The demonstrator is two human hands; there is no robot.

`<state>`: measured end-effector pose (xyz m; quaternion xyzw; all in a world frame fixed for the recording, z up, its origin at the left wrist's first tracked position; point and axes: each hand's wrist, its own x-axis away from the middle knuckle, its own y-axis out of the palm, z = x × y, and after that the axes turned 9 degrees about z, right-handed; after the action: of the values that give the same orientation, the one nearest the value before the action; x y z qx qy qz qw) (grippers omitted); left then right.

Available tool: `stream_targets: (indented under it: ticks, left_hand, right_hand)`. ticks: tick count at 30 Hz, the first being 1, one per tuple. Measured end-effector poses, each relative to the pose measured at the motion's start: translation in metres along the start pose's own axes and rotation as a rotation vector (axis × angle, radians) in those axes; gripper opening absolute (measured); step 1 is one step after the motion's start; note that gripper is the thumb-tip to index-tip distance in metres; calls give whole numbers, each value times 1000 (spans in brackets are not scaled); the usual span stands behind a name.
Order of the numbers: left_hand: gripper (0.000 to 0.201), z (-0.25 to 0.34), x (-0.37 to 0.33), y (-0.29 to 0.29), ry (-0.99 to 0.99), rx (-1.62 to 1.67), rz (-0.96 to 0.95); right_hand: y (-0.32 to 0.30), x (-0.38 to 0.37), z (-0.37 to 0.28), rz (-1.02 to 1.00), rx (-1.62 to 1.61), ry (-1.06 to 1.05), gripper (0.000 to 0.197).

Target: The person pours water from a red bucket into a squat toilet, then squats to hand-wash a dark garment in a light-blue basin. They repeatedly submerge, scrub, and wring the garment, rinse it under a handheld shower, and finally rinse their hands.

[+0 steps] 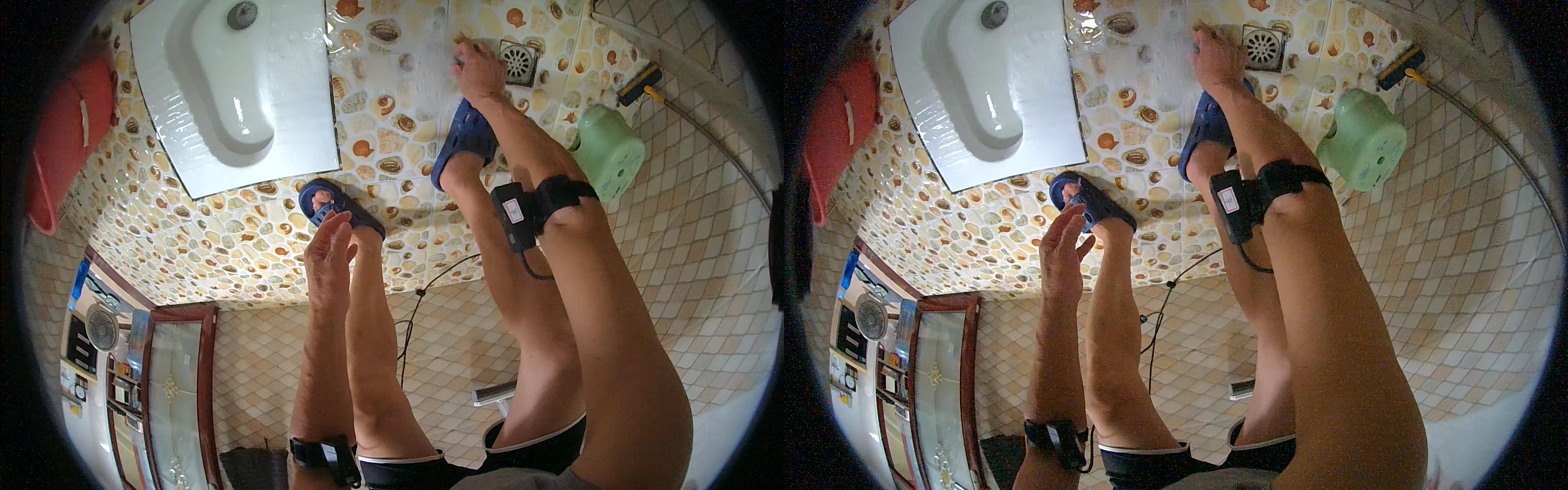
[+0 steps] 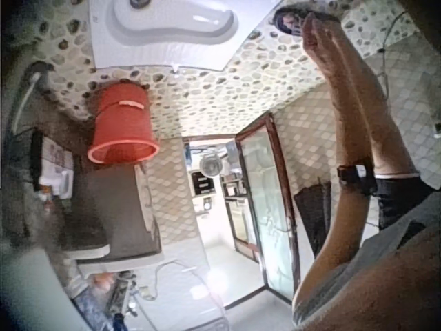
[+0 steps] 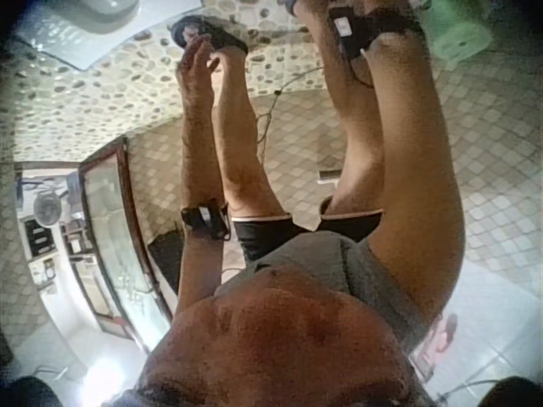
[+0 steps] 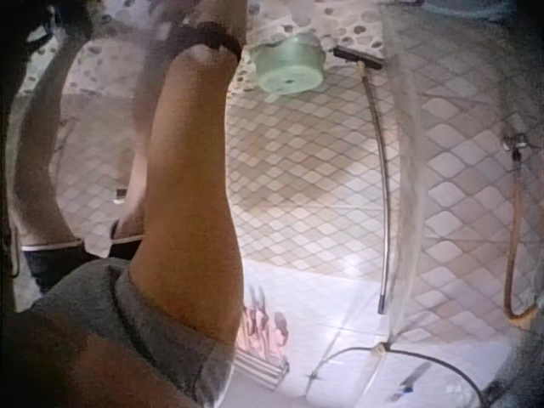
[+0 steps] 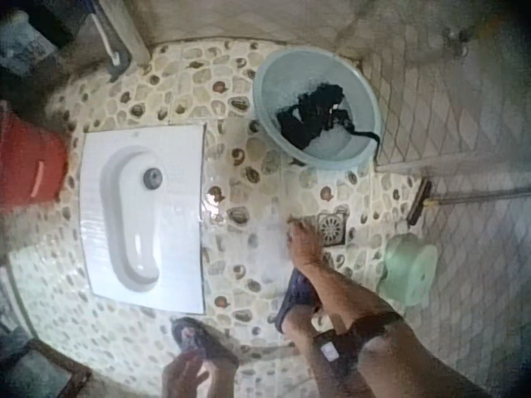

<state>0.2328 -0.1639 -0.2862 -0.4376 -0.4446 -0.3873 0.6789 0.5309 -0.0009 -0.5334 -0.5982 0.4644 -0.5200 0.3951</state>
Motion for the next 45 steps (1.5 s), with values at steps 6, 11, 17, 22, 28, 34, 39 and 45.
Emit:
stream_targets:
  ticks: [6, 11, 17, 22, 28, 34, 39, 45]
  left_hand:
    - [41, -9, 2, -9, -26, -18, 10]
    - [41, -5, 13, -18, -14, -10, -6]
    - [41, 4, 43, -23, 20, 19, -29]
    - [42, 16, 81, -33, 38, 5, -45]
    - [52, 31, 119, -63, 226, -98, 9]
    - [76, 30, 143, -111, 332, -14, -4]
    - [58, 31, 162, -167, 360, -171, -60]
    - [61, -7, 187, -211, 367, -146, 238]
  right_hand:
    - [-11, -11, 7, -123, 36, 11, 12]
    - [-56, 4, 14, -77, -102, 77, 6]
    - [-132, 37, 34, 51, -324, 140, 7]
    - [-205, 64, 46, 105, -356, 205, 14]
    - [-280, 98, 50, 115, -464, 350, 11]
    - [-338, 123, 36, 155, -501, 344, 12]
    - [-387, 131, -6, 59, -484, 388, 7]
    - [-436, 125, -82, 112, -383, 109, 7]
